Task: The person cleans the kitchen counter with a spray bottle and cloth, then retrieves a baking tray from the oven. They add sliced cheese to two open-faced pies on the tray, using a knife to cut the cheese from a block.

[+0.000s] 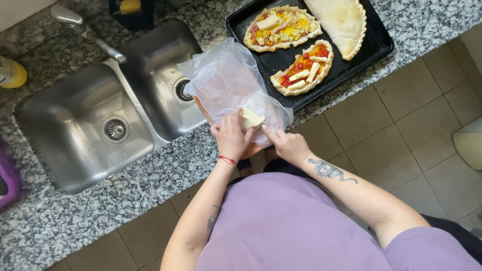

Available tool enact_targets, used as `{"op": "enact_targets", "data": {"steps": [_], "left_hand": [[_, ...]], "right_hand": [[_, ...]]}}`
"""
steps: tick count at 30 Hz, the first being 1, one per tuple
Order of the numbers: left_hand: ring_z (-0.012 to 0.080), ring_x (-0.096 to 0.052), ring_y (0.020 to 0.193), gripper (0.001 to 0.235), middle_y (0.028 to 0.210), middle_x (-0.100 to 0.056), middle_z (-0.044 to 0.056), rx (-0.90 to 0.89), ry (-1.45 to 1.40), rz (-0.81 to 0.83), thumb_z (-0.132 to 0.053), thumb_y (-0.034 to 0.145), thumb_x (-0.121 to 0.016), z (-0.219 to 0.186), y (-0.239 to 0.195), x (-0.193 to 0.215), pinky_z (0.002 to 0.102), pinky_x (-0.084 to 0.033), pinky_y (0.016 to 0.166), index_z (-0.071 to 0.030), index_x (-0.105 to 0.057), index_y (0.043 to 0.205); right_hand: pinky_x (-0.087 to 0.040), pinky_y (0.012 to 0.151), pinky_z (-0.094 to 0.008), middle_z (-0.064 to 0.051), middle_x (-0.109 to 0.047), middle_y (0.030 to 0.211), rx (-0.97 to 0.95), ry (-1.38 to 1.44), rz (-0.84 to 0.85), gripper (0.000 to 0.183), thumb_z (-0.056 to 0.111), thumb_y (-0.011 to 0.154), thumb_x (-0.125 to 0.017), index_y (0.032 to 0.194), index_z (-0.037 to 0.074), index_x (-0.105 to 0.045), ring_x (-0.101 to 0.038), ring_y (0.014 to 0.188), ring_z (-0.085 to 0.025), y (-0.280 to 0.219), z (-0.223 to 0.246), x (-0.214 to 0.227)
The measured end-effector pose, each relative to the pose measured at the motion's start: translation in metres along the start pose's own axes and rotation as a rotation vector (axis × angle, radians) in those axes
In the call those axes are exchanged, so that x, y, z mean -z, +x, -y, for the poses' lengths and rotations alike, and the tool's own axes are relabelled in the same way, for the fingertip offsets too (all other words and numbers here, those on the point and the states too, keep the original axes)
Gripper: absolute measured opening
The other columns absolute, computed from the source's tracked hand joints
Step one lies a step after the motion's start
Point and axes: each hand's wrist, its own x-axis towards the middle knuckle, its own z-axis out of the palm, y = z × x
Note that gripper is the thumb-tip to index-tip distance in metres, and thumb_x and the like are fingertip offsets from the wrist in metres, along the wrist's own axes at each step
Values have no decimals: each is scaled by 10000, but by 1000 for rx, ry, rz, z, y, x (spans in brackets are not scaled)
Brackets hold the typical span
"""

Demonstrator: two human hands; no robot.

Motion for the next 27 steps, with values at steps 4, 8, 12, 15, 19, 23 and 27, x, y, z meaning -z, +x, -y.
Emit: {"op": "enact_targets", "data": {"steps": [4, 8, 12, 15, 19, 23, 27], "left_hand": [[207, -472, 1138, 395, 1320, -463, -21, -236, 113, -90, -310, 783, -647, 5, -6, -6, 459, -282, 824, -315, -536, 1161], [160, -520, 1067, 390, 1272, -498, -62, -285, 111, -158, -268, 779, -636, 21, -8, -16, 418, -273, 823, -323, -536, 1152], [97, -550, 987, 366, 1257, -498, -125, -282, 71, -195, -290, 752, -637, 35, -12, -21, 358, -290, 829, -342, -538, 1100], [104, -567, 962, 376, 1251, -490, -122, -227, 45, -169, -324, 730, -649, 33, -14, -19, 361, -304, 831, -343, -529, 1086], [188, -490, 1122, 491, 1254, -471, -82, -143, -25, -88, -476, 657, -719, 15, -12, 7, 444, -306, 818, -310, -527, 1077], [165, -483, 1152, 502, 1293, -471, -67, -62, -267, -143, -452, 782, -681, -11, 7, 23, 365, -269, 862, -285, -485, 1213], [210, -554, 1114, 515, 1339, -478, 89, 163, -1604, 129, -148, 922, -567, -29, 30, 32, 264, -480, 881, -144, -364, 1395]], "right_hand": [[-505, 394, -327, 15, -471, 673, 6, -58, 25, 606, 173, 733, -483, 1330, 271, -489, -576, 401, -186, -4, 1, -6], [-540, 534, -436, -47, -595, 758, -212, 351, 165, 443, 176, 835, -478, 1256, 297, -546, -647, 590, -316, 19, -16, 35], [-491, 619, -323, -13, -624, 642, -597, 1021, 234, 284, 193, 878, -554, 1129, 283, -652, -581, 659, -208, 25, -34, 43], [-396, 462, -202, 12, -506, 445, -660, 1287, 141, 294, 132, 882, -555, 1143, 222, -659, -442, 439, -72, 25, -38, 39], [-295, 370, -157, -51, -469, 444, -717, 1624, -7, 301, 77, 899, -537, 1188, 96, -617, -384, 383, -66, 28, -40, 35], [-240, 226, -147, -58, -433, 420, -832, 1817, 137, 305, 101, 901, -495, 1193, 86, -578, -322, 204, -64, 42, -35, 87], [-228, 235, -134, -5, -329, 417, -925, 2395, 312, 334, 102, 918, -410, 1235, 75, -511, -283, 212, -41, 44, -31, 96]]}}
